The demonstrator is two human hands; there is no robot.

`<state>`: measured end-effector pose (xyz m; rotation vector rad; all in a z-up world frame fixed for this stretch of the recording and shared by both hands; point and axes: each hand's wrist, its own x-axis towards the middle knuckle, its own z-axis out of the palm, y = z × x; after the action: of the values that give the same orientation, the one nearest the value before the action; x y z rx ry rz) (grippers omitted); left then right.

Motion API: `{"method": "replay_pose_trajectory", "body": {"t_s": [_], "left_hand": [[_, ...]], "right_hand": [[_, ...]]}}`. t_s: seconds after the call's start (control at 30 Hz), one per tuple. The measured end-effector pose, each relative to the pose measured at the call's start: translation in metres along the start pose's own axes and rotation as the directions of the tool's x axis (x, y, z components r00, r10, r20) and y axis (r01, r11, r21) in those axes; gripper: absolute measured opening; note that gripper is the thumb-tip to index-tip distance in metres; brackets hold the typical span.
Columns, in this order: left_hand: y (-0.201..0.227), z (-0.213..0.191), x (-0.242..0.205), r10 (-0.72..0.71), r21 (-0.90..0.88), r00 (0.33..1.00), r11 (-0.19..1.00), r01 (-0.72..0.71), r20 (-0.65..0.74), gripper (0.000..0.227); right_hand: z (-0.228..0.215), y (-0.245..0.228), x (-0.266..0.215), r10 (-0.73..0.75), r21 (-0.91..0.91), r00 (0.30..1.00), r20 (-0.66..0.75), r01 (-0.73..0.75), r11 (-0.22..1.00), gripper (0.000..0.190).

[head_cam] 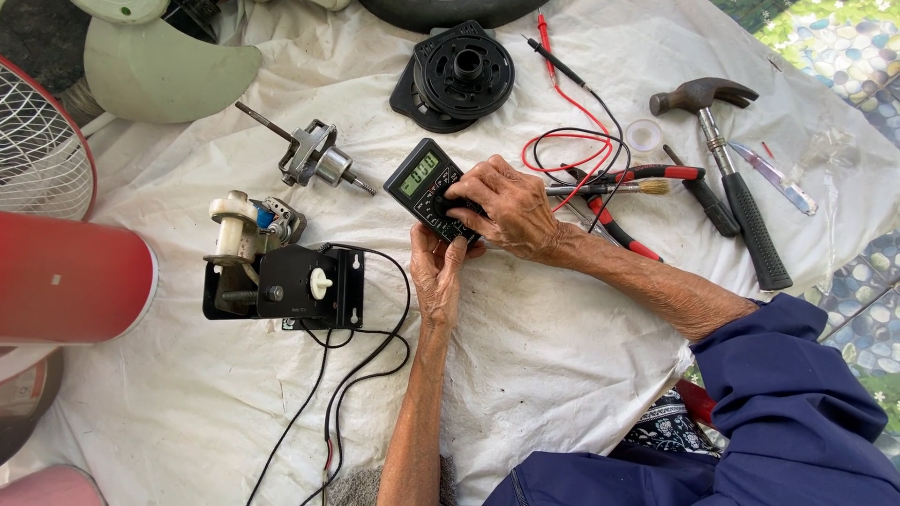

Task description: The person tests fan motor components with a multimeter on a table, handling the device and probes by hand. They then use a small brush to clean dust from an electrical switch box assembly.

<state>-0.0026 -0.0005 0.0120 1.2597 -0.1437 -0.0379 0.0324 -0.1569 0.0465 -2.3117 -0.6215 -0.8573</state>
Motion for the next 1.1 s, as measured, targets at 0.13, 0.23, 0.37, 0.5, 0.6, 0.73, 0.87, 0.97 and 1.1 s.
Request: {"method": "replay_pose_trajectory", "body": {"t_s": [0.13,0.23,0.37,0.5,0.6,0.73,0.87,0.97,1.1], "left_hand": [[0.000,0.000,-0.002,-0.007,-0.011,1.000,1.000,0.007,-0.007,0.031],[-0.007,-0.005,0.000,-0.001,-0.003,1.000,1.000,0.001,0.006,0.030],[-0.019,-0.012,0.003,-0.002,0.004,1.000,1.000,0.002,0.008,0.034],[0.000,-0.002,0.001,0.037,0.023,0.999,0.999,-0.037,-0.016,0.054],[-0.003,-0.003,-0.001,0.058,0.008,0.998,0.998,-0.058,-0.013,0.061],[-0.002,-0.002,-0.001,0.057,0.011,0.998,0.998,-0.057,0.000,0.060],[-0.007,-0.003,0.001,0.056,-0.004,0.998,0.998,-0.056,0.013,0.058],[-0.011,-0.004,0.002,0.054,-0.011,0.998,0.998,-0.054,0.023,0.055],[-0.012,-0.005,0.002,0.051,-0.007,0.998,0.999,-0.051,0.026,0.052]], "right_hand": [[-0.003,0.011,0.003,0.150,0.210,0.988,0.036,-0.154,0.966,0.026],[-0.012,0.015,0.009,0.282,0.320,0.946,0.162,-0.320,0.892,0.038],[-0.010,0.033,0.009,0.329,0.393,0.841,0.430,-0.503,0.770,0.048],[0.000,0.055,0.008,0.393,0.330,0.746,0.537,-0.615,0.717,0.036],[-0.013,0.068,0.020,0.484,0.325,0.749,0.453,-0.644,0.693,0.035],[-0.010,0.095,0.029,0.574,0.283,0.693,0.436,-0.711,0.643,0.037],[0.005,0.113,0.034,0.651,0.243,0.586,0.483,-0.804,0.543,0.048],[0.022,0.132,0.029,0.684,0.218,0.538,0.493,-0.837,0.502,0.049],[0.043,0.155,0.016,0.724,0.259,0.511,0.464,-0.860,0.441,0.054]]}}
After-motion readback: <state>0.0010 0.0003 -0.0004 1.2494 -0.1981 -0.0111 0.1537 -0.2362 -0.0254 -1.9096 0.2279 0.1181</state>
